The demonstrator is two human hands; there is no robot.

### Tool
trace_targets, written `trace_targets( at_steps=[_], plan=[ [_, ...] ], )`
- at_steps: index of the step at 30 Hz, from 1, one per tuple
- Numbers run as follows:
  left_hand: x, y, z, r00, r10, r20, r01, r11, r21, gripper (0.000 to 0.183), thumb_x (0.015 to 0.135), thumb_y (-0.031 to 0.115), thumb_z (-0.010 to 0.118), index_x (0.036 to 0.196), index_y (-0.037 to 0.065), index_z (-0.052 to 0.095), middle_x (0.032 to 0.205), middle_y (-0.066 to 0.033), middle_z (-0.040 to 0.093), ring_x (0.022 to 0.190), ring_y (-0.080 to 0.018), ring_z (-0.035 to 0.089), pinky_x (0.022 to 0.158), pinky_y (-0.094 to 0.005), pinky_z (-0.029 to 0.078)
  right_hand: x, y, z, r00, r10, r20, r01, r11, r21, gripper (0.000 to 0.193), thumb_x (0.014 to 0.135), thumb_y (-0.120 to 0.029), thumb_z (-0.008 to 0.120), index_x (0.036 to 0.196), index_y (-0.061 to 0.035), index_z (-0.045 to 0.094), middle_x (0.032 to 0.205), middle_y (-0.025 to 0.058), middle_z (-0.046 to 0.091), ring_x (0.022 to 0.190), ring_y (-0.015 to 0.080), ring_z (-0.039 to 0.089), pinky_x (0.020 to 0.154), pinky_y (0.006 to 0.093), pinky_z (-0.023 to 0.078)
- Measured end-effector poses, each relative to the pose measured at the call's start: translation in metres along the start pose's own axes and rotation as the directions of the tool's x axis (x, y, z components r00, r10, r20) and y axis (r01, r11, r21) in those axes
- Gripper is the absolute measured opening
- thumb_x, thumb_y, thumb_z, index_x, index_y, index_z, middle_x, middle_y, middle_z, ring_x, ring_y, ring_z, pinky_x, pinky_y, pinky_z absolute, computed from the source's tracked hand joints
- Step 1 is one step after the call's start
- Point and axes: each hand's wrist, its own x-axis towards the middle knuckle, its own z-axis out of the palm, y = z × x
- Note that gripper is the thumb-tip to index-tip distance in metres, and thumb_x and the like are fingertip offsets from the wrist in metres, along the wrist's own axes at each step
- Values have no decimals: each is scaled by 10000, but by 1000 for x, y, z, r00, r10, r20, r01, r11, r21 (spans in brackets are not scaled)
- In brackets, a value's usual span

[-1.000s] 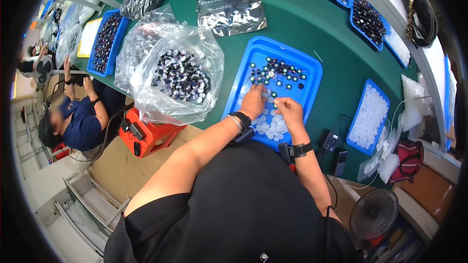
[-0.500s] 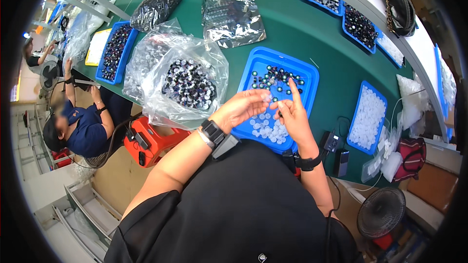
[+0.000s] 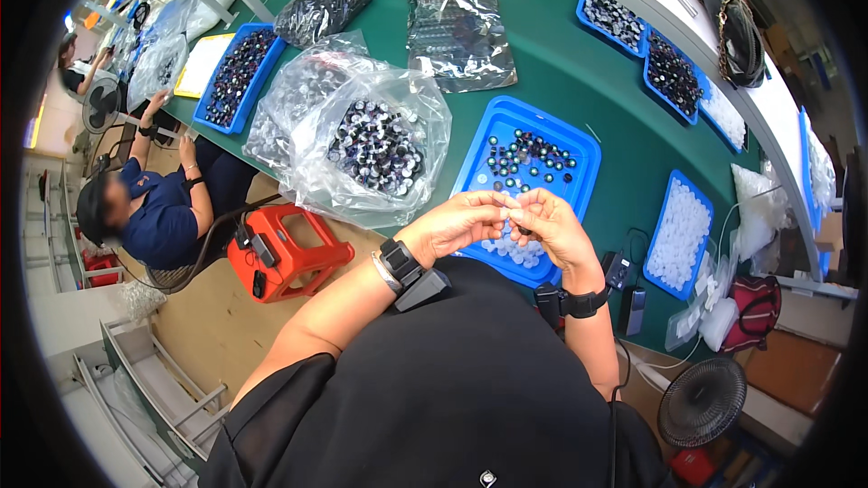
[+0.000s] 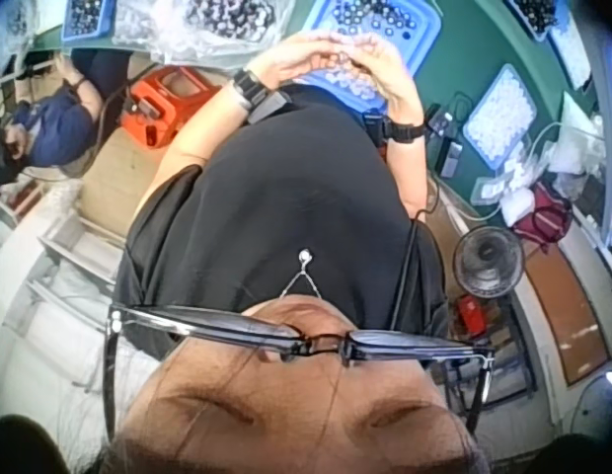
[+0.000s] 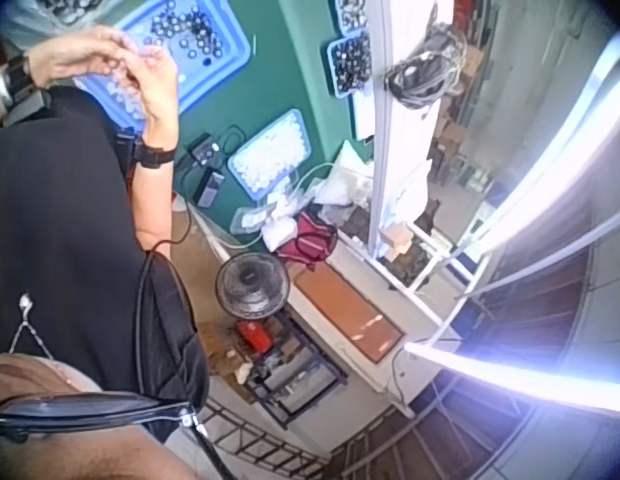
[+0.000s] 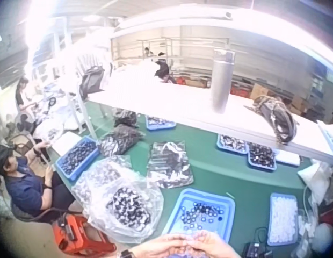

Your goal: The person sits at a green workbench in a factory setting and assembles small electronic components. They pick up a white plastic piece and a black cylindrical part from blue trays, fit them together by hand, and place the finished unit into a clear plastic bag. The process is repeated continuously throughout the clip.

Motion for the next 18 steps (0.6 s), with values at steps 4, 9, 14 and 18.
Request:
trace_targets(
  at_steps=[4, 9, 14, 18],
  plan=[
    [-13, 9, 9, 1000, 6, -19, -7, 999, -40, 214, 909, 90, 570, 1105, 2, 571, 936, -44, 607, 810, -96, 579, 752, -224, 510, -4, -4, 8, 1000, -20, -5, 19, 990, -140, 147, 889, -106, 613, 978, 2, 571, 781, 68, 627, 631, 109, 598, 560, 225, 499],
    [-16, 7, 3, 998, 64, -17, -66, 981, -184, 258, 934, 116, 538, 1149, -27, 547, 940, -52, 606, 822, -108, 588, 746, -219, 513, -10, -6, 21, 968, -229, -102, 201, 953, -228, 92, 919, -92, 563, 879, -11, 577, 789, 48, 619, 636, 100, 575, 547, 235, 465],
    [-16, 2, 0, 997, 82, 17, -73, 955, -287, 301, 945, 108, 514, 1202, -49, 510, 1004, -74, 599, 874, -123, 594, 779, -234, 511, -20, -7, 44, 837, -532, -127, 344, 692, -635, 53, 885, -55, 584, 868, -6, 573, 770, 51, 595, 658, 116, 565, 547, 272, 434],
    [-16, 1, 4, 996, 94, -8, -92, 944, -317, 298, 950, 97, 499, 1205, -59, 501, 1035, -83, 592, 892, -126, 593, 796, -240, 509, -20, -5, 44, 685, -728, 2, 382, 358, -852, 56, 809, -2, 626, 848, -12, 587, 743, 90, 576, 635, 183, 564, 550, 305, 435]
  ],
)
